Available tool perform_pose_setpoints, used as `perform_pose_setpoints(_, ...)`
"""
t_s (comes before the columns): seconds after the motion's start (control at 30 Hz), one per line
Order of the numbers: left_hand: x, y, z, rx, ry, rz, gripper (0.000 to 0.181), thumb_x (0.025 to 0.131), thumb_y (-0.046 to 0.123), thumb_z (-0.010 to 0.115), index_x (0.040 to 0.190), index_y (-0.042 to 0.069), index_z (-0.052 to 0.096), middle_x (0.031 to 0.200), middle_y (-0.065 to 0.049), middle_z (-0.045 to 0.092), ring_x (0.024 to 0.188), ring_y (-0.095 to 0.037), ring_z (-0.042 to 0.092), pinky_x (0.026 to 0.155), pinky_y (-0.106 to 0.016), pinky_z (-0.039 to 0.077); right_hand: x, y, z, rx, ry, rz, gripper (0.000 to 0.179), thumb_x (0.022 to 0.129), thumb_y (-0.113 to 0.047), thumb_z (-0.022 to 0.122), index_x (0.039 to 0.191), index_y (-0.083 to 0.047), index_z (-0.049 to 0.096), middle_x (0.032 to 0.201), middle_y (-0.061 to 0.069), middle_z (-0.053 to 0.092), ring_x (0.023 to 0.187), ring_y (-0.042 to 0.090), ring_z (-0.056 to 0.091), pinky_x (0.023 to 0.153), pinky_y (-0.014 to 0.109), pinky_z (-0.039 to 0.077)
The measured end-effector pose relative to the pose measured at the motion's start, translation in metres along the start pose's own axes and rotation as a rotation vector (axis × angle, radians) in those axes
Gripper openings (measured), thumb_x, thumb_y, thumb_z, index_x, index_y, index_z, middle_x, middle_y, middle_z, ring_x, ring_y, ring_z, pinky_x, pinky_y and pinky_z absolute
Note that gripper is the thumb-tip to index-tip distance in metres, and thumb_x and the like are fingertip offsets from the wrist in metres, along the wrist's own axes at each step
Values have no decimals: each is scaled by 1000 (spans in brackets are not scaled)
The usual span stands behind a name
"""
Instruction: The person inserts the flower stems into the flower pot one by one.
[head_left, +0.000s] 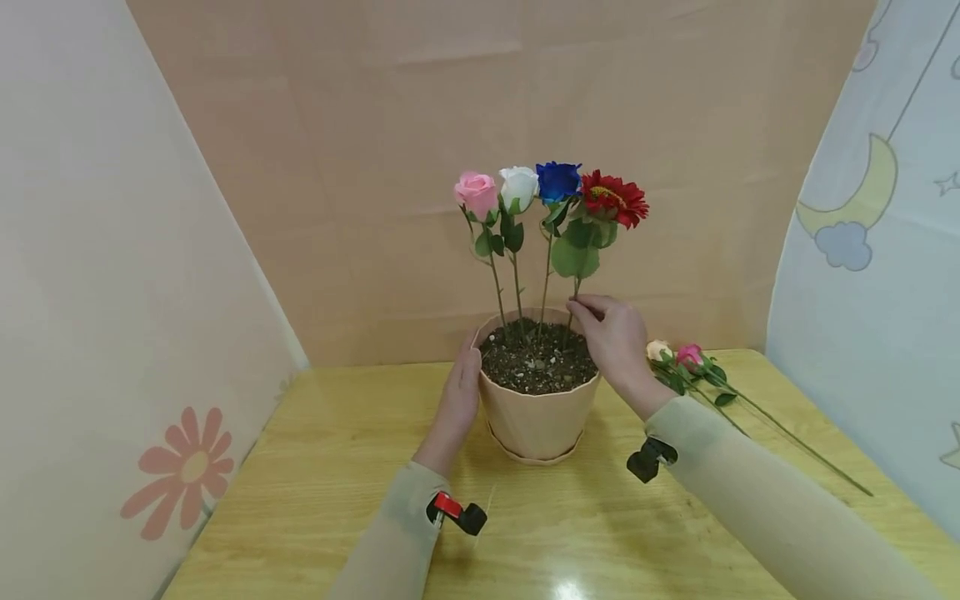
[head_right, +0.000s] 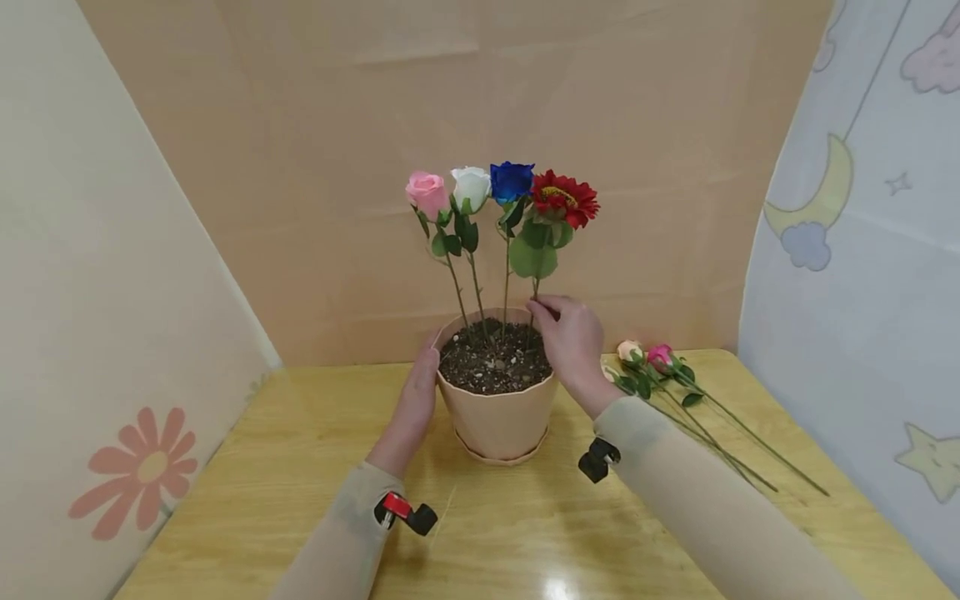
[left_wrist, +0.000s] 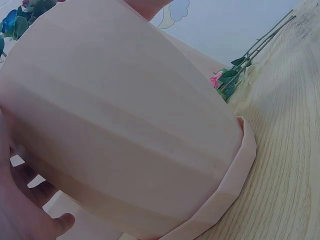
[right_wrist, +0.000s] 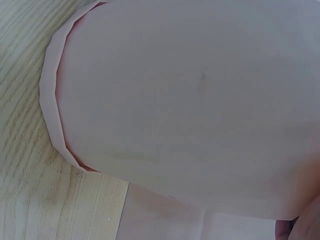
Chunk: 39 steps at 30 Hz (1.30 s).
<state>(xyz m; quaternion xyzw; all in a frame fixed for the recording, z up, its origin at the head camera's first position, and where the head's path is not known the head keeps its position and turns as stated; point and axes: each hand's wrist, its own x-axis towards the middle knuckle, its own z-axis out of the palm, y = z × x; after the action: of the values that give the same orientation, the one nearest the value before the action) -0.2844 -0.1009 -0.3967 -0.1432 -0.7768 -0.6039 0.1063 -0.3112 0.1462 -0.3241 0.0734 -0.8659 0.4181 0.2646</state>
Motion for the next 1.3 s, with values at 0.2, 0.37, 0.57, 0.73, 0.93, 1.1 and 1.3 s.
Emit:
perform_pose_setpoints(0.2,-2,0,0,-5,7,-18,52,111,46,25,162,33,22,165,5,22,151,-21,18,121,-49,16,-1,3,1,18,16,5,42,100,-51,59,117,-18,78,112,3,73,80,18,65,68,39,50)
perform_pose_setpoints(0.37,-3,4,0,-17,-1,-33,53,111,46,25,162,31,20,166,4,20,151,-23,17,121,-50,15,-2,4,-1,29,19,8,41,100,-51,59,115,-17,78,109,2,74,75,17,63,65,38,49)
perform_pose_setpoints(0.57,-2,-2,0,-14,-2,-25,59,108,57,23,162,33,20,167,0,19,151,-21,17,121,-49,16,-2,5,-2,40,6,22,42,100,-49,61,117,-14,77,110,3,73,76,18,62,65,38,49)
perform_pose_setpoints(0.73,-1,-2,0,-7,5,-26,53,111,45,24,162,32,20,167,-1,18,151,-20,16,121,-49,15,-2,7,-3,32,10,11,42,100,-51,59,115,-16,78,108,3,73,75,17,62,64,37,49)
perform_pose_setpoints(0.93,-1,-2,1,-16,3,-11,52,112,43,24,162,30,20,167,-3,19,151,-20,16,121,-48,15,-4,9,-5,24,6,12,48,99,-54,57,117,-14,77,106,5,74,74,19,61,64,37,48)
perform_pose_setpoints(1.1,-2,-1,1,-22,4,-13,51,112,42,25,162,32,21,167,-1,20,151,-18,16,121,-46,15,-3,10,-7,8,-5,18,49,100,-54,56,119,-13,76,108,8,74,84,22,64,70,38,49)
perform_pose_setpoints(1.3,-2,0,0,-27,3,-9,51,112,40,25,162,31,21,167,-2,20,152,-20,15,121,-48,14,-4,12,-9,4,-8,22,52,100,-54,55,121,-12,75,110,9,74,93,24,66,75,42,51)
